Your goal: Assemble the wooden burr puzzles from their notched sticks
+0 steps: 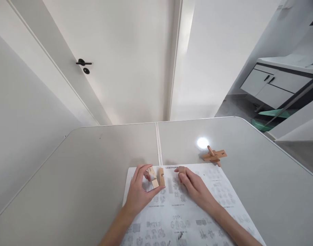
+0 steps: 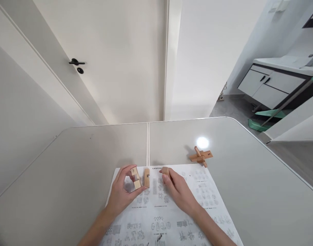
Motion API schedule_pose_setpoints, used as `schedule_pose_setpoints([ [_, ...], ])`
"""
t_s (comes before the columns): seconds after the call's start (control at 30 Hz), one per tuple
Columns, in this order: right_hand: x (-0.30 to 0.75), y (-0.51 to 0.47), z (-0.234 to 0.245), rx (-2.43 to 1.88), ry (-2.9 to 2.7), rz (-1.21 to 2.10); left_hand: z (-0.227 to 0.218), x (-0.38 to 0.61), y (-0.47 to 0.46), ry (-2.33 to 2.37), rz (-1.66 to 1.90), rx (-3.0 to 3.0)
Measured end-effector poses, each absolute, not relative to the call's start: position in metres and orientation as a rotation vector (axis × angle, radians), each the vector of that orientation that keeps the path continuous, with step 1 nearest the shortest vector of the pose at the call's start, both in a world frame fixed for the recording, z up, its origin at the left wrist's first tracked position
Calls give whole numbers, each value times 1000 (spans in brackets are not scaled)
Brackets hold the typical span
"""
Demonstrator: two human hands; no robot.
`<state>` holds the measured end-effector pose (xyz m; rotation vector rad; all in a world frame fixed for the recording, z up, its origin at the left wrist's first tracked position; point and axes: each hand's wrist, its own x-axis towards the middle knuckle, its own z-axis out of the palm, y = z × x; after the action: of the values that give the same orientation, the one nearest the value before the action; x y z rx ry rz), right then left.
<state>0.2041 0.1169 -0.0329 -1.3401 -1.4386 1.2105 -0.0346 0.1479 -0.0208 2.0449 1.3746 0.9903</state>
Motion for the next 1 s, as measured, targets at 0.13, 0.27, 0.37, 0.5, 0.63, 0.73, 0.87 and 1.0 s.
schedule_pose_setpoints([
  [0.13,204,117,-47,-1428,-1865,684,-19,-34,150,1411,981,1961],
  [0.27,203,121,-61,-1487,-1974,418,-18,-34,151,1390,920,1953],
  [0.37,203,121,-59,-1476,-1969,322,-17,-33,150,1357,874,1969],
  [0.5,202,115,-44,-1336,-1913,345,-16,-29,148,1320,831,1987],
  [0.63,198,111,-34,-1172,-2003,434,-14,-30,147,1305,839,2016],
  [0.73,194,109,-34,-1108,-2117,421,-13,-37,149,1344,851,2007],
  [0.87,186,108,-31,-1165,-2172,402,-15,-47,150,1443,871,1942],
  [1.0,173,113,-26,-1223,-2213,359,-14,-50,145,1462,824,1890],
])
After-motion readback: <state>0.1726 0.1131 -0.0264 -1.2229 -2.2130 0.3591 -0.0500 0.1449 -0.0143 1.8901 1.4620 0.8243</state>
